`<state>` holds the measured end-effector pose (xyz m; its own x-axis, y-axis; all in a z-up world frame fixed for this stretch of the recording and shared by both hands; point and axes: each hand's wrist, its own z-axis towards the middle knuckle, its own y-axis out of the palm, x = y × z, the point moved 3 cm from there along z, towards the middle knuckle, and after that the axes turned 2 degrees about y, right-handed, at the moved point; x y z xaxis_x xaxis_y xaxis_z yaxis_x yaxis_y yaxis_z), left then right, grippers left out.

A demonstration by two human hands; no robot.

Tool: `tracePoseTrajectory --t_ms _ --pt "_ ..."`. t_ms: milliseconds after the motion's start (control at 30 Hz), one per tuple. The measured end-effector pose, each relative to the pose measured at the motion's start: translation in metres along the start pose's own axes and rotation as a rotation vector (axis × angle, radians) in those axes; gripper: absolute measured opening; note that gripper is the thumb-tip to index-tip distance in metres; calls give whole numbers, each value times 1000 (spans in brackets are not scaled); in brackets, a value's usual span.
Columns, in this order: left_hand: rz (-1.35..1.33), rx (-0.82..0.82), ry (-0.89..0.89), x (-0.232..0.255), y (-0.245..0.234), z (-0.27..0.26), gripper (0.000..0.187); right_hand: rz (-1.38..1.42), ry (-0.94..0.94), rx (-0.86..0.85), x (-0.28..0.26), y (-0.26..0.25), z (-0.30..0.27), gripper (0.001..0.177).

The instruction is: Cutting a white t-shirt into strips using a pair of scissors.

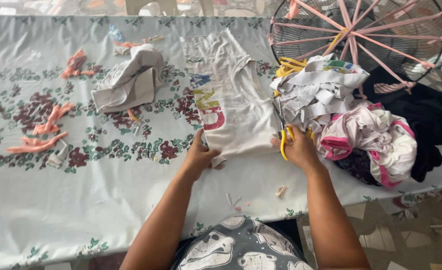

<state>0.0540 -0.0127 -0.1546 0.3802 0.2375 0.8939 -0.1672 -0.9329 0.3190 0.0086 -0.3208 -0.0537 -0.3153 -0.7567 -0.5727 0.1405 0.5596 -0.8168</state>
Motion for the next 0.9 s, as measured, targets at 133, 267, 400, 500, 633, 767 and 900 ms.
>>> tracePoseTrajectory --t_ms 133,267,400,500,633,767,900 --pt "16 227 10 -6 8 -1 107 298 -101 -51 -19 32 -31 78" --pt "-116 276 -87 -13 17 -6 69 773 -57 -448 -32 75 -48 73" --pt "-177 148 -141 -25 13 0 66 713 33 -648 -47 84 -75 51" --pt "-100 134 -103 -19 7 7 65 746 90 -724 -59 78 -93 38" --pt "12 181 -61 -10 10 16 41 780 231 -824 -63 78 -103 44" --pt "153 216 -28 -16 3 30 50 804 367 -925 -41 93 -103 51" --pt "321 273 -19 -14 3 26 63 801 430 -995 -32 97 -112 57"
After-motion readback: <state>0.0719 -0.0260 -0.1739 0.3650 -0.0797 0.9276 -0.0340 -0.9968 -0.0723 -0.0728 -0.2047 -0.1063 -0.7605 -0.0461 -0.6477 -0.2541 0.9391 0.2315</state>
